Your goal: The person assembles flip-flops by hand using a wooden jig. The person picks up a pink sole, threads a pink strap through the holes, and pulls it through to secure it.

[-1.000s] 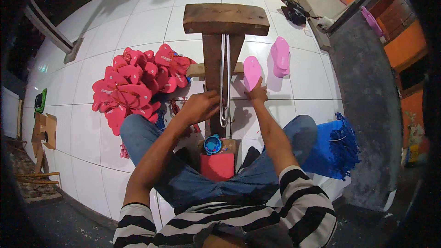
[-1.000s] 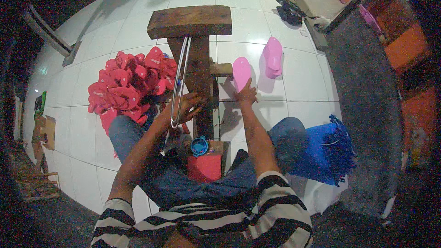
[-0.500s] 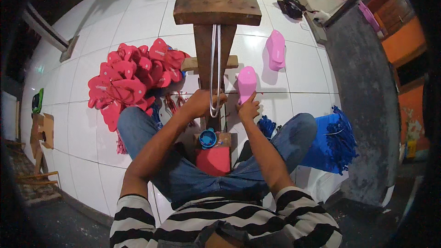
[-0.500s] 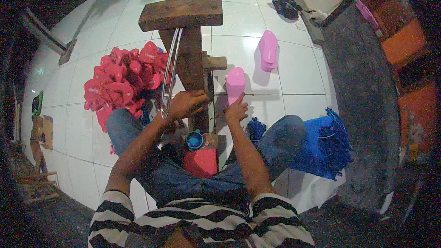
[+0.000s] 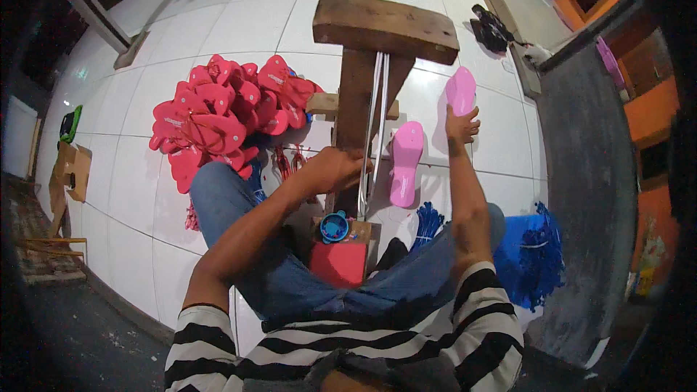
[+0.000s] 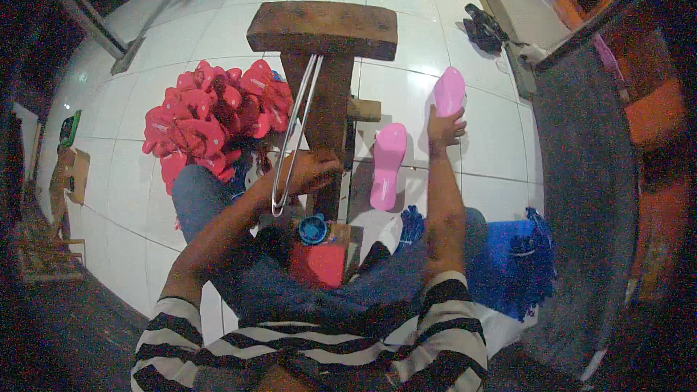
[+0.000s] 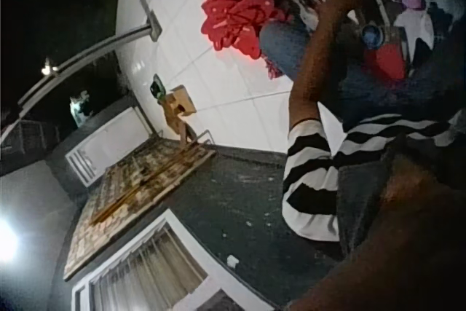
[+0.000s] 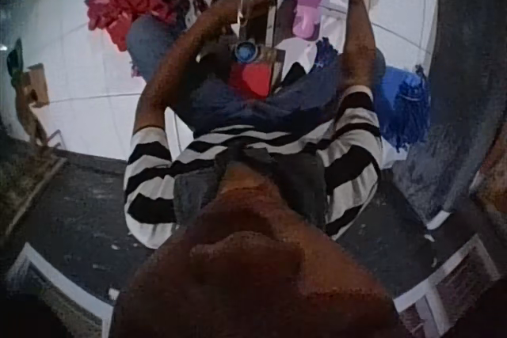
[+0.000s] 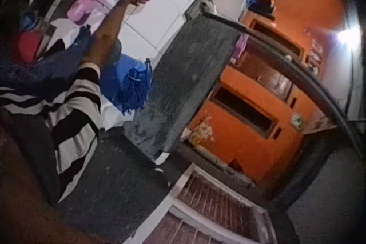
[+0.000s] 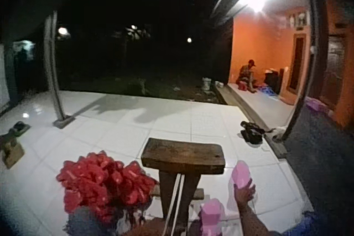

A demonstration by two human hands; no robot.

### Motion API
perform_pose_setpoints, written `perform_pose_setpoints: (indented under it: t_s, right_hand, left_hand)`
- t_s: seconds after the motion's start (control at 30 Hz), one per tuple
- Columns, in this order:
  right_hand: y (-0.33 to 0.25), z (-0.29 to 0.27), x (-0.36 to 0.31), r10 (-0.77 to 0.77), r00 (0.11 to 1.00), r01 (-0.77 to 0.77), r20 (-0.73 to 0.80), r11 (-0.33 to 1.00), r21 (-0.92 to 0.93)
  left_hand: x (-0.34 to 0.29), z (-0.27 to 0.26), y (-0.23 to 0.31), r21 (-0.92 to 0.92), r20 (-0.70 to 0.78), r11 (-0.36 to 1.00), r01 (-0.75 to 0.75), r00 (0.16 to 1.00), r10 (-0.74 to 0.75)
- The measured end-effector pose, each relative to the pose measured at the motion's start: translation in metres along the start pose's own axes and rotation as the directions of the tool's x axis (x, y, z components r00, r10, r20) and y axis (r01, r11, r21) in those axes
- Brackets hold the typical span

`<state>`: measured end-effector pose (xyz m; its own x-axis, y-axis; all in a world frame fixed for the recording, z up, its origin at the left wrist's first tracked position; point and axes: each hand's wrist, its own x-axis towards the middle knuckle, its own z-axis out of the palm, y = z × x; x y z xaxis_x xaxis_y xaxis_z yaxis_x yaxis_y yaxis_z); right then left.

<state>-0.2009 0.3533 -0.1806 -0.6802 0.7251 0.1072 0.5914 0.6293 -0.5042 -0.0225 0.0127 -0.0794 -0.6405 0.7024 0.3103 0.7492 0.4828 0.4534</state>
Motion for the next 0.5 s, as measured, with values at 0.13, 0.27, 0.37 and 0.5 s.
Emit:
perform_pose_setpoints:
  t_s: [0.13,0.27,0.37,0.5]
  right_hand:
    - [0.018,0.014,0.05,-0.218,0.975,0.221,0.036,0.967,-0.129]
    - [0.036,0.036,0.074,-0.286,0.925,0.34,0.248,0.916,-0.211]
    - [0.084,0.026,0.125,-0.234,0.904,0.345,0.358,0.894,-0.285]
    - [0.06,0.049,0.075,-0.297,0.871,0.389,0.392,0.904,-0.177]
  left_hand:
    - [0.002,-0.004,0.008,0.028,0.006,0.999,0.022,1.0,-0.022]
    - [0.0,-0.022,0.015,0.039,0.011,0.998,0.057,0.998,-0.058]
    - [0.012,-0.027,0.018,0.042,-0.037,0.999,-0.022,0.999,0.024]
    - [-0.008,-0.027,0.01,0.057,0.017,0.993,0.105,0.994,-0.106]
